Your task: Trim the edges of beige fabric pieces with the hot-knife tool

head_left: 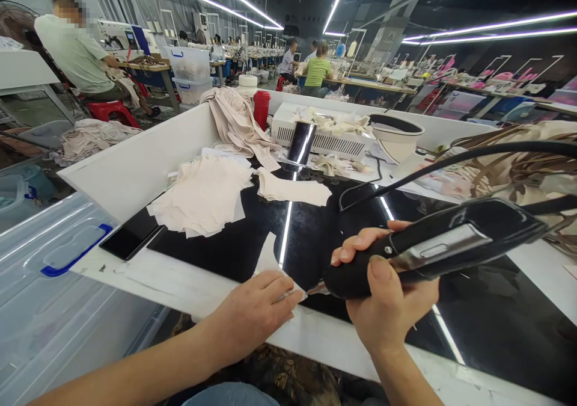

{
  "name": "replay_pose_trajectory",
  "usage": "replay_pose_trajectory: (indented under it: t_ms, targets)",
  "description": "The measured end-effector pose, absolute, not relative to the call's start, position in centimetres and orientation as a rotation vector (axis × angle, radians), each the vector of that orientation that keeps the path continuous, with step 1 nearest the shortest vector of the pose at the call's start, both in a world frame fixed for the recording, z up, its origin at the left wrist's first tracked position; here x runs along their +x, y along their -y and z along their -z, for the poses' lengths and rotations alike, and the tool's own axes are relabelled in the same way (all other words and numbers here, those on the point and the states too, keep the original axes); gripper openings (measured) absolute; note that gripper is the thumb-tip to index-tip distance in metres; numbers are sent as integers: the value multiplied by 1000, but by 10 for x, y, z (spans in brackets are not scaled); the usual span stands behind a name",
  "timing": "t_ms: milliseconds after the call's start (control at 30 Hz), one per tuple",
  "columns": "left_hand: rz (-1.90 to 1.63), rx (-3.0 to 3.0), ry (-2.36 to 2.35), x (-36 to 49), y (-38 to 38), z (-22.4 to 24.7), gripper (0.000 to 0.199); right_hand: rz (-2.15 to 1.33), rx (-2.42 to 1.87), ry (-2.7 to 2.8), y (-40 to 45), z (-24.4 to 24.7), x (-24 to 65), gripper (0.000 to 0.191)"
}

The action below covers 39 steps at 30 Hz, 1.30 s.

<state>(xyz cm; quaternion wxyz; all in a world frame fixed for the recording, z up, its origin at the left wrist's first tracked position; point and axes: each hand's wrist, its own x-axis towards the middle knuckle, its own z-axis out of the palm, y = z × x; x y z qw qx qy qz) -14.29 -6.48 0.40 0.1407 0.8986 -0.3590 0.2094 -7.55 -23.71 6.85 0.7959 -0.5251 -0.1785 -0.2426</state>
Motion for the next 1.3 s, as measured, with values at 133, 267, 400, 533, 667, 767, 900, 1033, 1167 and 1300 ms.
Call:
replay_pose_trajectory:
  t_ms: [133,267,400,533,667,767,900,1033,1167,1300]
  targets:
    - [-612,2578,1027,-142,65,-3,24,535,-1110,358,232,-71,-71,40]
    - [-581,2567,1005,-143,65,-2,25,511,-1094,371,227,-70,-69,39]
    - [-609,2551,1007,-143,66,-3,24,484,-1114,379,224,-66,-69,39]
    - [-639,2555,999,-142,65,-3,24,488,-1160,382,224,-63,-70,37]
    - [-659,2584,946,-144,63,-2,25,489,-1169,399,223,-62,-70,36]
    - [-618,2586,928,-145,60,-4,25,484,-1165,409,223,-61,-69,38]
    - [-573,2586,950,-142,52,-10,25,486,-1143,417,222,-60,-70,40]
    - [-657,2584,1017,-131,42,-11,28,503,-1159,405,223,-61,-71,40]
    - [-566,2606,1033,-123,30,-9,27,503,-1171,389,223,-62,-72,41]
    - [-475,2606,1008,-124,22,-10,22,506,-1170,392,224,-63,-72,40]
